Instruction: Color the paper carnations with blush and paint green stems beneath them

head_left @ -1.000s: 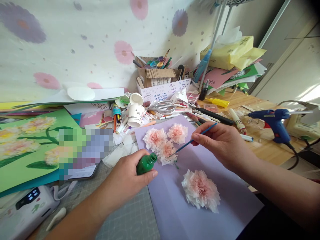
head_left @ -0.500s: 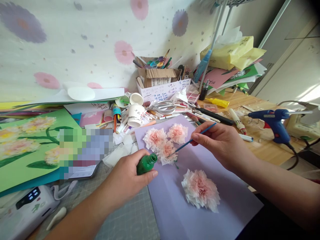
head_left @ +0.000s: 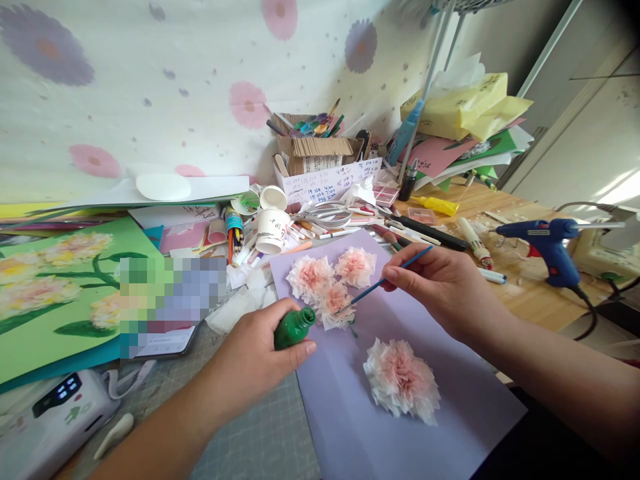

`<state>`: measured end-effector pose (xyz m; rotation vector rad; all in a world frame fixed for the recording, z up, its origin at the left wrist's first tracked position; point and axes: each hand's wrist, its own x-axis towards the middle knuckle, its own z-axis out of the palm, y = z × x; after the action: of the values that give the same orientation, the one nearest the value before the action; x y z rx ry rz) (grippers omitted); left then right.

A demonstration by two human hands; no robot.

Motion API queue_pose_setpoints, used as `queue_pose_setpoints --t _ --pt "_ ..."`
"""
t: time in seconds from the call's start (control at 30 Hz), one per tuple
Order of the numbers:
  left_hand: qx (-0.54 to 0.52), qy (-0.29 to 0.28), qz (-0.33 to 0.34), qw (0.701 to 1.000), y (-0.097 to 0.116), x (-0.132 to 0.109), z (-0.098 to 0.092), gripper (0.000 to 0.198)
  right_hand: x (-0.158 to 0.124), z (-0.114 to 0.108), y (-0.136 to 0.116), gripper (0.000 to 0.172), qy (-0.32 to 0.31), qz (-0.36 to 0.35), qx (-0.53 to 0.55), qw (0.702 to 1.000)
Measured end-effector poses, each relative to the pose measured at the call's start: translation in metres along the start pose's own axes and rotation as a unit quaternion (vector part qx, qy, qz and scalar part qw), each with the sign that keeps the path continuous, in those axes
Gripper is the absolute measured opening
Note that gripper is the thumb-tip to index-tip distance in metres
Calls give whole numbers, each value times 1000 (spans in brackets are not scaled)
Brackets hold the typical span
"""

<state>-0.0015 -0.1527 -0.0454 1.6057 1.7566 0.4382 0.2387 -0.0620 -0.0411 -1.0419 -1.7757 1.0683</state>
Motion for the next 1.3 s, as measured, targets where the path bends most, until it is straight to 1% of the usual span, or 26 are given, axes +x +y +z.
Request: queue_pose_setpoints --t 0.27,0.47,0.73,0.9,1.07,1.3 --pt "-1 -1 -5 1000 -1 -2 0 20 1 1 -4 18 4 6 -2 1000" --pt "-5 -6 -6 1000 -1 -2 0 20 1 2 -5 20 5 16 -3 1000" --pt "0 -4 -1 1000 0 -2 0 18 1 0 -2 23 2 1 -6 1000" --pt "0 -1 0 1000 0 -1 0 17 1 -1 -1 21 4 -1 -8 1000" --pt "-1 3 1 1000 -2 0 0 19 1 -3 1 20 11 -2 13 1000" --pt "-2 0 -4 1000 -2 0 1 20 1 -2 0 19 4 2 7 1000"
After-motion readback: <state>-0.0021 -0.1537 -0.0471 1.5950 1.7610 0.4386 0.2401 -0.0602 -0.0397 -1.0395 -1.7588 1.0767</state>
